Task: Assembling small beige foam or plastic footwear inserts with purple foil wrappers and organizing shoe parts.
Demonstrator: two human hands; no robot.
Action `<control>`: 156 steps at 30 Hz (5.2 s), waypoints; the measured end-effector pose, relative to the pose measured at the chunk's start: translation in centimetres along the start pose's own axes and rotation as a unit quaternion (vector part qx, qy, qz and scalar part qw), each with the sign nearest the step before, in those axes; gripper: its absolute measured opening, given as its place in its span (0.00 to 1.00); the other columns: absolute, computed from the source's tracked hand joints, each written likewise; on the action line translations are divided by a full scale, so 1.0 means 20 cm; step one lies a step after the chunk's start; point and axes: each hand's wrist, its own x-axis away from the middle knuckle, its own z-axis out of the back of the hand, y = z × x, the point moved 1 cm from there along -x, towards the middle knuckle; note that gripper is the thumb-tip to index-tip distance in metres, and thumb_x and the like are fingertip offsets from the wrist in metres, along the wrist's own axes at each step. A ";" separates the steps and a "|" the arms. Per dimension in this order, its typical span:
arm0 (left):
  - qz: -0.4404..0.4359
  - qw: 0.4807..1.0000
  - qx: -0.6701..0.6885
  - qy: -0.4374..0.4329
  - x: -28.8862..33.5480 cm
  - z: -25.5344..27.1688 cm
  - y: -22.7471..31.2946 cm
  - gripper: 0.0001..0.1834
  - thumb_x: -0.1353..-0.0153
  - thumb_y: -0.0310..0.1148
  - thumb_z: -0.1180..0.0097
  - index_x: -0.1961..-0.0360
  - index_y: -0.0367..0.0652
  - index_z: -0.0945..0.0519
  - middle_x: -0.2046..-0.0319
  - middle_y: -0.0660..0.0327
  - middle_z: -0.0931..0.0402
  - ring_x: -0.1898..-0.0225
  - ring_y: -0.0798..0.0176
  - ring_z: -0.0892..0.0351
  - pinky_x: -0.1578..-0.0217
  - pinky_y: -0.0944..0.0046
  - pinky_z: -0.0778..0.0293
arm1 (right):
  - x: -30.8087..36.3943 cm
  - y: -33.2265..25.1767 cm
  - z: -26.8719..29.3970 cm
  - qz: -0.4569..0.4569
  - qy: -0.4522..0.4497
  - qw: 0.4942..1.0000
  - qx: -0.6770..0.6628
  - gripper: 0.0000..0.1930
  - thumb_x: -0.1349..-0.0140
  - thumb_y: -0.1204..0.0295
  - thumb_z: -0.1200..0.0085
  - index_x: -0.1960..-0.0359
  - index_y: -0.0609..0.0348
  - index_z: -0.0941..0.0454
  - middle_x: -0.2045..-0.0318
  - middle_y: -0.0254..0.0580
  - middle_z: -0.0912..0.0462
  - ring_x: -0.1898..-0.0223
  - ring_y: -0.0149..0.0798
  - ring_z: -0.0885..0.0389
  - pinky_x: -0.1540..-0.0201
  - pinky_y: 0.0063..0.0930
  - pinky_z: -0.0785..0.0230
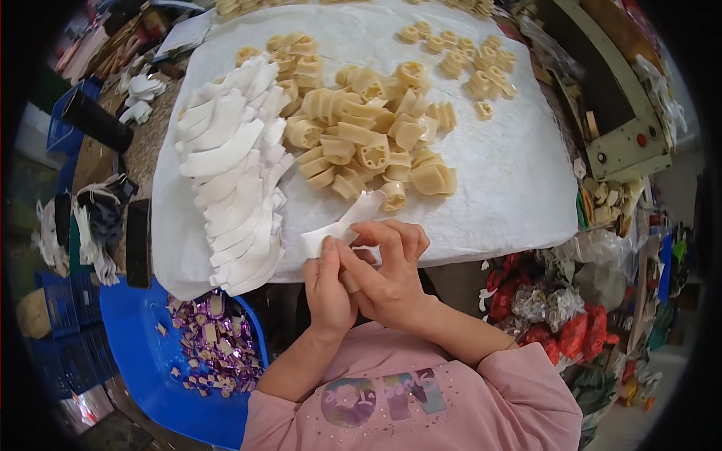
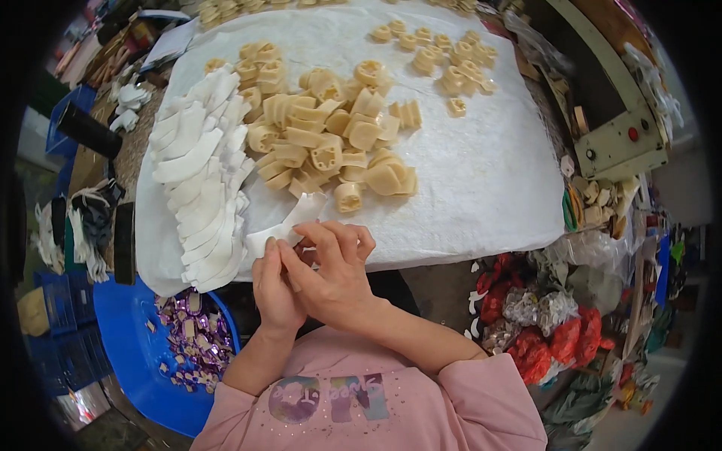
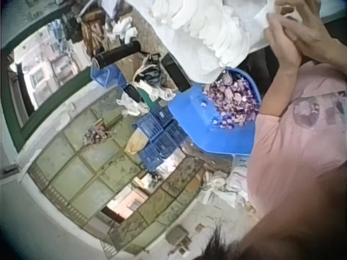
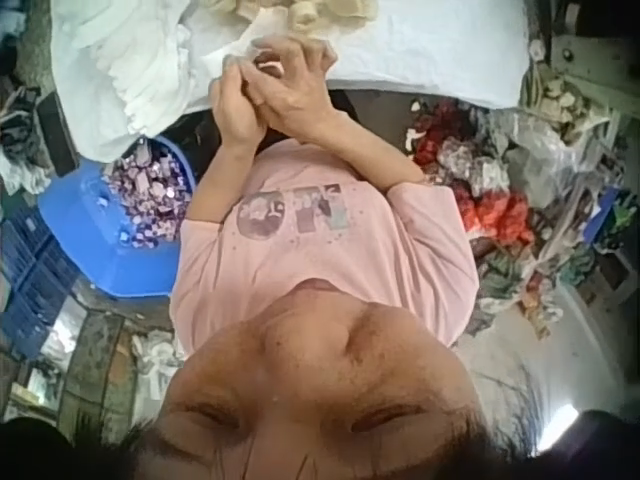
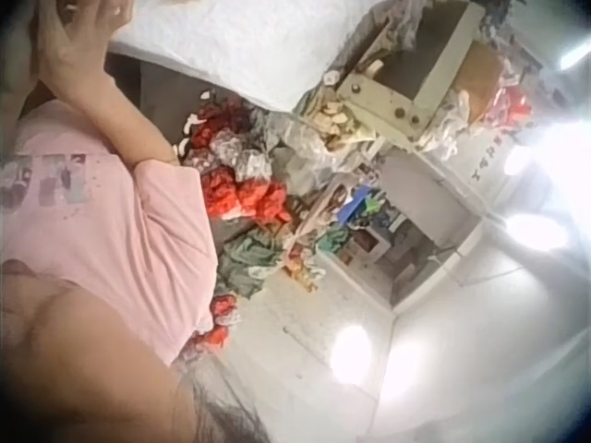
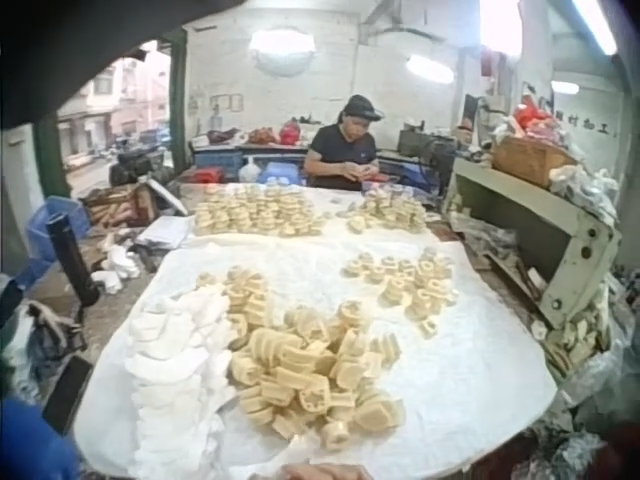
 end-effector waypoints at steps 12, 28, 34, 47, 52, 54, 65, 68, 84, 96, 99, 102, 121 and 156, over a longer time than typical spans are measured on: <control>-0.073 0.995 -0.061 0.002 -0.09 0.07 0.04 0.25 0.30 0.38 0.65 0.42 0.26 0.36 0.58 0.53 0.26 0.63 0.65 0.29 0.67 0.65 0.33 | 0.06 0.42 0.13 -0.101 0.036 0.992 -0.060 0.24 0.57 0.83 0.41 0.54 0.60 0.26 0.55 0.48 0.26 0.58 0.50 0.28 0.55 0.37 0.33; -0.066 0.996 -0.063 0.012 -0.09 0.08 0.03 0.24 0.29 0.37 0.65 0.44 0.25 0.33 0.64 0.54 0.24 0.66 0.67 0.28 0.66 0.67 0.33 | 0.03 0.43 0.13 -0.076 -0.036 0.989 -0.120 0.18 0.56 0.79 0.40 0.59 0.60 0.25 0.53 0.44 0.25 0.58 0.51 0.29 0.54 0.39 0.32; -0.052 0.997 -0.055 0.011 -0.09 0.08 0.03 0.23 0.30 0.35 0.63 0.45 0.25 0.31 0.64 0.53 0.23 0.66 0.67 0.27 0.65 0.68 0.33 | 0.06 0.39 0.19 -0.093 -0.240 0.963 -0.086 0.15 0.49 0.76 0.44 0.57 0.62 0.26 0.52 0.52 0.28 0.51 0.54 0.33 0.48 0.40 0.36; -0.045 0.996 -0.063 0.031 -0.07 0.08 0.04 0.23 0.31 0.35 0.61 0.45 0.23 0.33 0.59 0.51 0.24 0.65 0.65 0.27 0.65 0.66 0.31 | 0.11 0.40 0.16 -0.081 -0.159 0.974 -0.141 0.22 0.52 0.84 0.46 0.52 0.61 0.27 0.57 0.50 0.29 0.55 0.53 0.29 0.53 0.37 0.33; -0.084 0.993 -0.083 0.027 -0.05 0.10 0.07 0.20 0.30 0.32 0.60 0.46 0.24 0.31 0.53 0.50 0.26 0.61 0.65 0.25 0.60 0.65 0.30 | -0.04 0.23 0.23 -0.061 -0.001 0.935 -0.349 0.19 0.48 0.85 0.44 0.53 0.59 0.26 0.61 0.46 0.21 0.66 0.43 0.22 0.64 0.32 0.28; -0.098 0.991 -0.086 0.016 -0.04 0.09 0.08 0.19 0.30 0.31 0.61 0.47 0.26 0.30 0.49 0.49 0.27 0.56 0.65 0.25 0.56 0.64 0.29 | -0.06 0.19 0.20 -0.060 -0.017 0.927 -0.369 0.18 0.48 0.85 0.44 0.54 0.59 0.26 0.58 0.49 0.22 0.64 0.42 0.22 0.64 0.32 0.28; -0.065 0.992 -0.100 -0.045 0.06 -0.02 0.17 0.20 0.31 0.32 0.59 0.49 0.22 0.30 0.51 0.47 0.26 0.52 0.60 0.23 0.50 0.62 0.27 | -0.04 0.13 0.03 0.088 0.086 0.941 -0.314 0.25 0.55 0.90 0.45 0.52 0.58 0.26 0.58 0.47 0.23 0.61 0.47 0.24 0.60 0.37 0.30; -0.051 0.990 -0.130 -0.034 0.07 0.00 0.16 0.20 0.31 0.32 0.59 0.48 0.22 0.30 0.51 0.47 0.26 0.51 0.61 0.23 0.49 0.62 0.27 | -0.04 0.13 0.03 0.092 0.089 0.945 -0.301 0.25 0.56 0.89 0.45 0.52 0.58 0.26 0.58 0.46 0.23 0.62 0.47 0.24 0.61 0.36 0.30; -0.142 0.977 -0.149 -0.056 0.07 -0.06 0.15 0.22 0.28 0.34 0.66 0.46 0.24 0.30 0.50 0.49 0.26 0.50 0.64 0.26 0.48 0.66 0.30 | -0.06 0.16 0.01 0.107 0.096 0.975 -0.167 0.18 0.60 0.80 0.42 0.62 0.55 0.24 0.63 0.36 0.19 0.67 0.41 0.33 0.61 0.35 0.45; -0.223 0.879 -0.421 0.022 0.07 0.00 0.19 0.12 0.33 0.26 0.55 0.57 0.29 0.21 0.71 0.56 0.21 0.71 0.72 0.27 0.70 0.69 0.30 | -0.13 0.08 0.15 0.095 -0.085 0.992 0.003 0.11 0.63 0.75 0.43 0.74 0.50 0.27 0.74 0.31 0.33 0.66 0.38 0.32 0.58 0.46 0.53; -0.264 0.849 -0.458 0.008 0.06 0.01 0.15 0.11 0.36 0.23 0.52 0.58 0.29 0.21 0.74 0.53 0.23 0.75 0.66 0.26 0.73 0.66 0.31 | -0.13 0.08 0.15 0.088 -0.133 0.987 0.001 0.10 0.63 0.75 0.43 0.76 0.50 0.29 0.75 0.33 0.36 0.67 0.39 0.34 0.59 0.44 0.53; -0.331 0.798 -0.504 -0.002 0.06 -0.01 0.14 0.11 0.40 0.21 0.49 0.57 0.29 0.22 0.73 0.50 0.24 0.75 0.57 0.25 0.72 0.64 0.30 | -0.13 0.08 0.15 0.098 -0.140 0.985 0.005 0.11 0.64 0.76 0.44 0.76 0.51 0.30 0.75 0.34 0.36 0.67 0.40 0.34 0.60 0.43 0.53; -0.399 0.805 -0.430 -0.088 -0.01 0.05 0.12 0.04 0.45 0.25 0.38 0.69 0.36 0.20 0.78 0.60 0.29 0.77 0.62 0.33 0.76 0.67 0.35 | -0.05 0.17 0.10 0.029 -0.132 0.941 -0.309 0.16 0.62 0.85 0.46 0.69 0.55 0.29 0.72 0.38 0.34 0.65 0.42 0.35 0.58 0.35 0.51; -0.466 0.730 -0.474 -0.161 0.06 0.01 0.13 0.14 0.57 0.12 0.42 0.67 0.34 0.26 0.66 0.51 0.27 0.67 0.51 0.23 0.69 0.61 0.26 | 0.21 0.11 0.12 -0.356 -0.009 0.645 -0.676 0.12 0.30 0.71 0.60 0.52 0.67 0.31 0.53 0.51 0.24 0.51 0.39 0.23 0.48 0.32 0.28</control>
